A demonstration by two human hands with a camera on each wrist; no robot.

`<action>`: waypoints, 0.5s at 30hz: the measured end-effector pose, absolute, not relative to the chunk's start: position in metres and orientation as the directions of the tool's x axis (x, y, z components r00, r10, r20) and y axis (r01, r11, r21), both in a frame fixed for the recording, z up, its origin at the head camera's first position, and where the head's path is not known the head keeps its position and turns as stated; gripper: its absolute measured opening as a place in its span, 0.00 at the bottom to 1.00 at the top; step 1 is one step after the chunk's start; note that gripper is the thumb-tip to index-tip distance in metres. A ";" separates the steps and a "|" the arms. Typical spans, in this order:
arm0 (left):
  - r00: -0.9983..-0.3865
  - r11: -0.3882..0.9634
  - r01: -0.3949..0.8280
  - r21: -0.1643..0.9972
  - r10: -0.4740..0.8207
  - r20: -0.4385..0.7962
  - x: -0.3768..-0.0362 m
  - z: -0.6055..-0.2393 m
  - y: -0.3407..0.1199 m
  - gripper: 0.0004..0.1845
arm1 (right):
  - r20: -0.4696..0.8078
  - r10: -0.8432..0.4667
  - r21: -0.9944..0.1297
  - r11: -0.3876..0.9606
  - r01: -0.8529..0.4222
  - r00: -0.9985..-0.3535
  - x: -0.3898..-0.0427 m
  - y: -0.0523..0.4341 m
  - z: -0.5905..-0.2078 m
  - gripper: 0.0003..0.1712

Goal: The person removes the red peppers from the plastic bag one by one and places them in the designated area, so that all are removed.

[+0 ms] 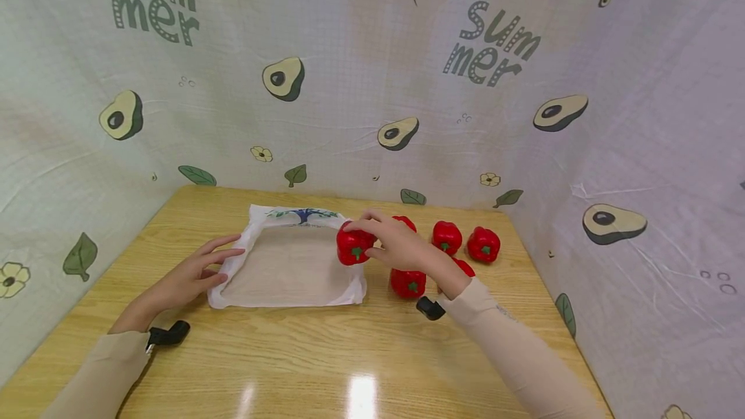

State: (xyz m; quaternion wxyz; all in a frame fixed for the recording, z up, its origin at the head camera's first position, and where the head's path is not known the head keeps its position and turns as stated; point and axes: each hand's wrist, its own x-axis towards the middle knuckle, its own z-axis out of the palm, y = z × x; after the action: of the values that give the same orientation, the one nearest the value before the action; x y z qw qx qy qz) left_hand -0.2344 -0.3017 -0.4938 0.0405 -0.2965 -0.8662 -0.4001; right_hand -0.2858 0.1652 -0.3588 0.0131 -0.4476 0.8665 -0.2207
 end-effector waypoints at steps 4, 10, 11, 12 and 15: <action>-0.816 0.499 0.553 0.667 0.487 0.313 -0.235 -0.493 -0.301 0.30 | 0.189 -0.758 -0.370 0.534 -0.760 -0.625 -0.281 0.193 -0.353 0.34; -0.813 0.499 0.559 0.663 0.487 0.318 -0.235 -0.494 -0.301 0.30 | 0.185 -0.719 -0.350 0.589 -0.729 -0.670 -0.274 0.232 -0.347 0.35; -0.814 0.501 0.558 0.661 0.486 0.319 -0.235 -0.494 -0.301 0.30 | 0.184 -0.713 -0.339 0.600 -0.725 -0.676 -0.274 0.238 -0.347 0.35; -0.814 0.502 0.559 0.661 0.485 0.320 -0.235 -0.494 -0.301 0.29 | 0.184 -0.707 -0.326 0.612 -0.721 -0.683 -0.273 0.244 -0.346 0.35; -0.818 0.505 0.552 0.664 0.483 0.313 -0.234 -0.494 -0.300 0.29 | 0.195 -0.694 -0.280 0.638 -0.718 -0.693 -0.271 0.262 -0.347 0.35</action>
State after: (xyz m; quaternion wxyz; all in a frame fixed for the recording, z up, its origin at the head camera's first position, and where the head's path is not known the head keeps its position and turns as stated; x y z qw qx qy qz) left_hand -0.2342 -0.2999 -0.4943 0.0437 -0.2985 -0.8663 -0.3981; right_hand -0.2713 0.2622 -0.3472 -0.0347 -0.3903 0.9042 -0.1697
